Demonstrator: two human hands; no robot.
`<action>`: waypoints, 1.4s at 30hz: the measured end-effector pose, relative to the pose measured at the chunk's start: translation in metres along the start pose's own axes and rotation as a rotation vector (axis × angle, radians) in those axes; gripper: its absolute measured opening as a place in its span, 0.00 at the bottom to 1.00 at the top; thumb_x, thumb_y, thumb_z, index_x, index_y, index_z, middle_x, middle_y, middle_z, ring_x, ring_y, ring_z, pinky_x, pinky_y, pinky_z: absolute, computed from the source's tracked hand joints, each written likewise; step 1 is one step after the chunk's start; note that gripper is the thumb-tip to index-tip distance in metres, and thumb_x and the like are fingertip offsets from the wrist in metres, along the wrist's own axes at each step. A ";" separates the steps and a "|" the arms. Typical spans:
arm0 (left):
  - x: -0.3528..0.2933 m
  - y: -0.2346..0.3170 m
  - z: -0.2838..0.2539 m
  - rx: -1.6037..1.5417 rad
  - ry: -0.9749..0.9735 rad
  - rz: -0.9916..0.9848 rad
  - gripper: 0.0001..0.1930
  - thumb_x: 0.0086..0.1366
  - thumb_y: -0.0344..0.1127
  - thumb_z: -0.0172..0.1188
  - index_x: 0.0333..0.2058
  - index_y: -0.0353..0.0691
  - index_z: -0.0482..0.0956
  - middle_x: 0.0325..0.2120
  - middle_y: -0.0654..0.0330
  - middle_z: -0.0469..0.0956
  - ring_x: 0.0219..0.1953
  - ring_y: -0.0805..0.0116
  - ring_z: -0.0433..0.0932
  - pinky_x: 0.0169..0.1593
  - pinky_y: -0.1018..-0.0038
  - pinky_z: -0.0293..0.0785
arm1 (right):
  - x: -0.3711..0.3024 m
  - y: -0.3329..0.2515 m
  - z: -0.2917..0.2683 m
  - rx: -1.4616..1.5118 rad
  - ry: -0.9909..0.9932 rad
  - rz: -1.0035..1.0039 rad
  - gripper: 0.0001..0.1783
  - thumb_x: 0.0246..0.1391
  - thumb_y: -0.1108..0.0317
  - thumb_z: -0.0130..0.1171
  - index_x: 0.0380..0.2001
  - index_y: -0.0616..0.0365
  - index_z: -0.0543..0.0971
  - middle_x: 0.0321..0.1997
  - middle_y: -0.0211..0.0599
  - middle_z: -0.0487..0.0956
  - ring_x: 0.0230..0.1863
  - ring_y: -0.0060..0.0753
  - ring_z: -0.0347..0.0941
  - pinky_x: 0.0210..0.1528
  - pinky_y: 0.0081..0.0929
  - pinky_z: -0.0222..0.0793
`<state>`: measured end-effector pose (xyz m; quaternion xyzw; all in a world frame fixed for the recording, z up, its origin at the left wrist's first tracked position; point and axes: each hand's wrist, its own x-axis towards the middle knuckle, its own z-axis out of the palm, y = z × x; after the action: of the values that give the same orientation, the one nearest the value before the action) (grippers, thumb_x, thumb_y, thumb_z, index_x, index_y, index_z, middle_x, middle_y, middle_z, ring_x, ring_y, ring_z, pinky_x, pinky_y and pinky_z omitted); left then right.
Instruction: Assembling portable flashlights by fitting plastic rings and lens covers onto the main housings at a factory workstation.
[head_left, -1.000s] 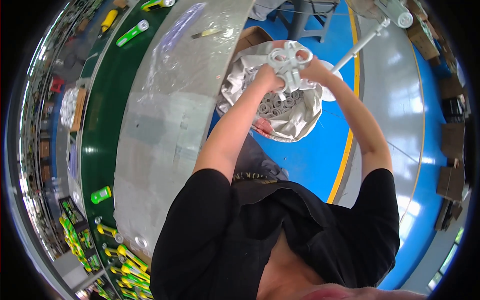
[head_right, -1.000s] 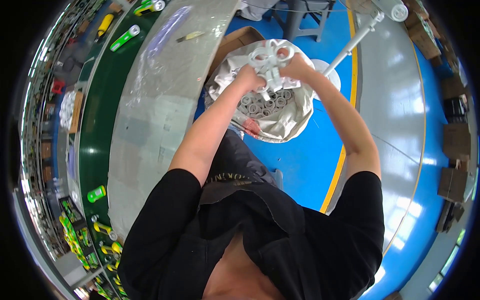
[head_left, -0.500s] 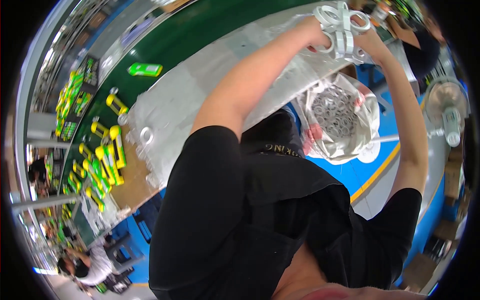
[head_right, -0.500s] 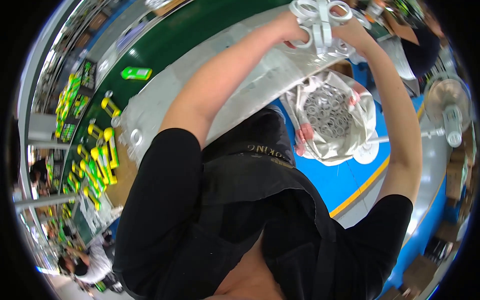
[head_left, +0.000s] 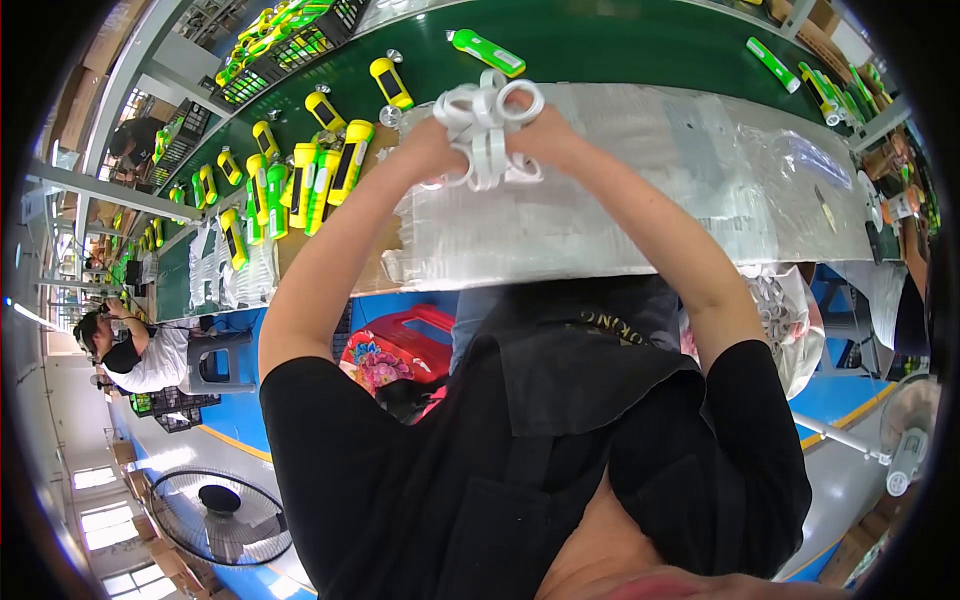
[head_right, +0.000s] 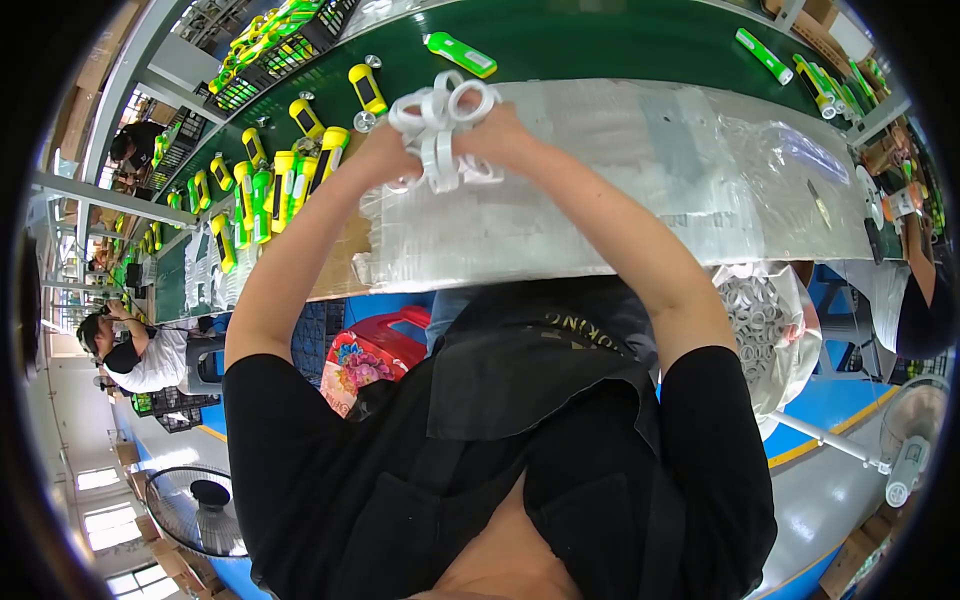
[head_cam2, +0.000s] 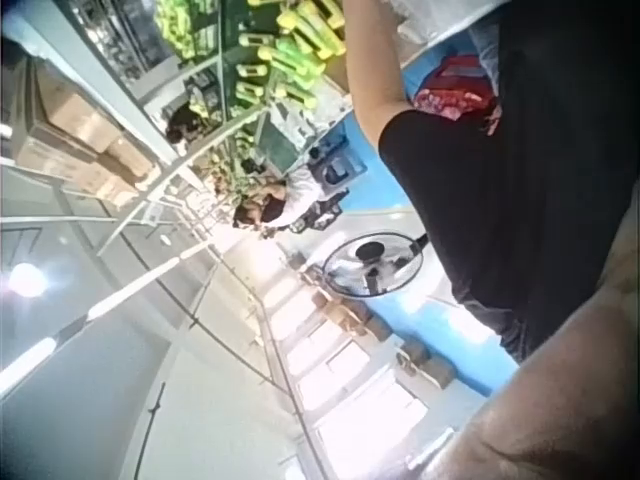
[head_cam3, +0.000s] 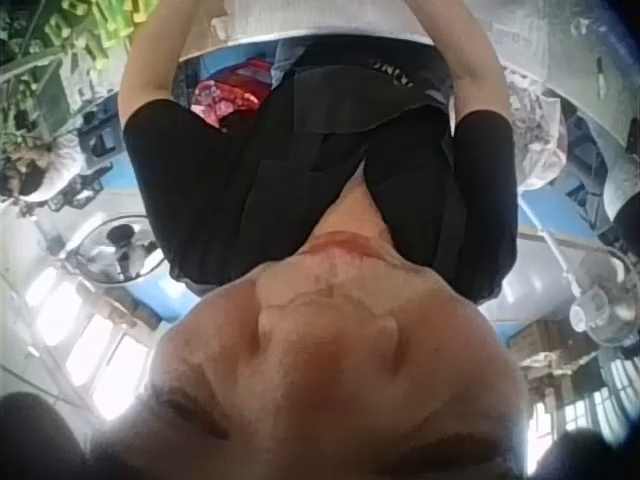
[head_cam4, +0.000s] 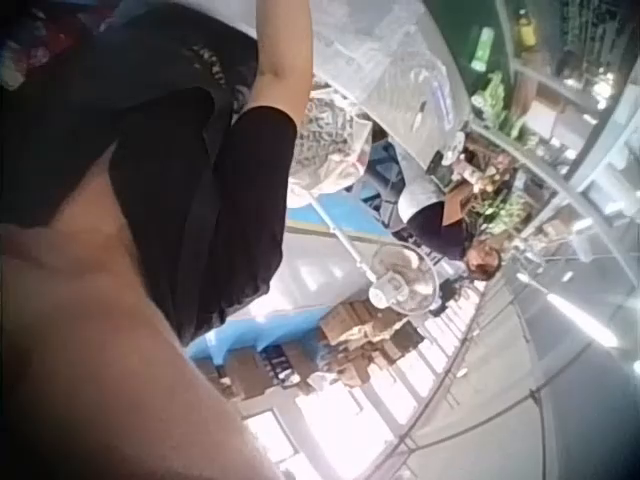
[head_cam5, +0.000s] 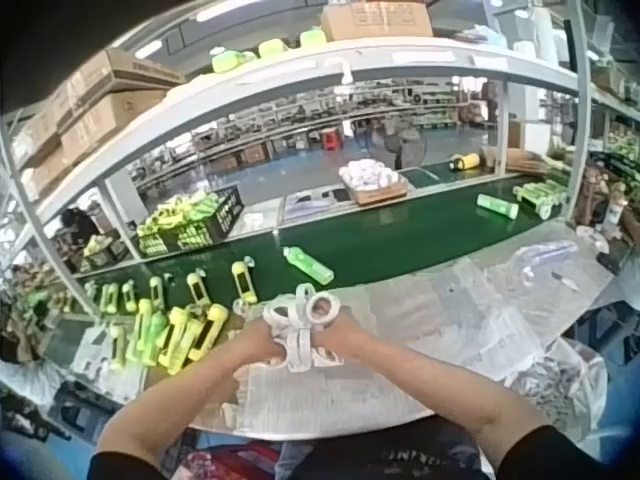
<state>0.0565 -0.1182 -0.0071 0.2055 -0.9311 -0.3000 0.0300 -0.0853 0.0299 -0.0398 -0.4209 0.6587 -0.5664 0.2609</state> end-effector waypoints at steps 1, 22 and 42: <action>-0.005 -0.009 -0.001 -0.068 -0.001 -0.011 0.35 0.40 0.33 0.70 0.53 0.42 0.74 0.45 0.51 0.80 0.46 0.57 0.80 0.47 0.68 0.77 | 0.001 -0.002 0.013 -0.047 -0.009 0.009 0.36 0.34 0.54 0.75 0.52 0.46 0.78 0.52 0.33 0.79 0.52 0.35 0.75 0.58 0.32 0.69; -0.038 -0.078 0.002 -0.057 0.175 0.227 0.48 0.38 0.30 0.74 0.61 0.60 0.64 0.61 0.56 0.62 0.57 0.49 0.69 0.49 0.61 0.78 | 0.053 -0.064 -0.002 -0.727 -0.803 0.091 0.40 0.33 0.72 0.71 0.57 0.44 0.74 0.74 0.49 0.42 0.68 0.54 0.59 0.61 0.37 0.64; -0.047 -0.088 0.000 -0.100 0.312 0.382 0.37 0.40 0.35 0.78 0.53 0.40 0.76 0.54 0.51 0.75 0.47 0.51 0.80 0.46 0.67 0.78 | 0.004 -0.021 -0.042 -0.688 -0.207 -0.320 0.34 0.46 0.60 0.71 0.58 0.49 0.73 0.72 0.51 0.53 0.70 0.54 0.53 0.65 0.44 0.57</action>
<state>0.1310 -0.1640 -0.0539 0.0680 -0.9210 -0.2994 0.2396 -0.1163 0.0489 -0.0098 -0.6360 0.7065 -0.3005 0.0781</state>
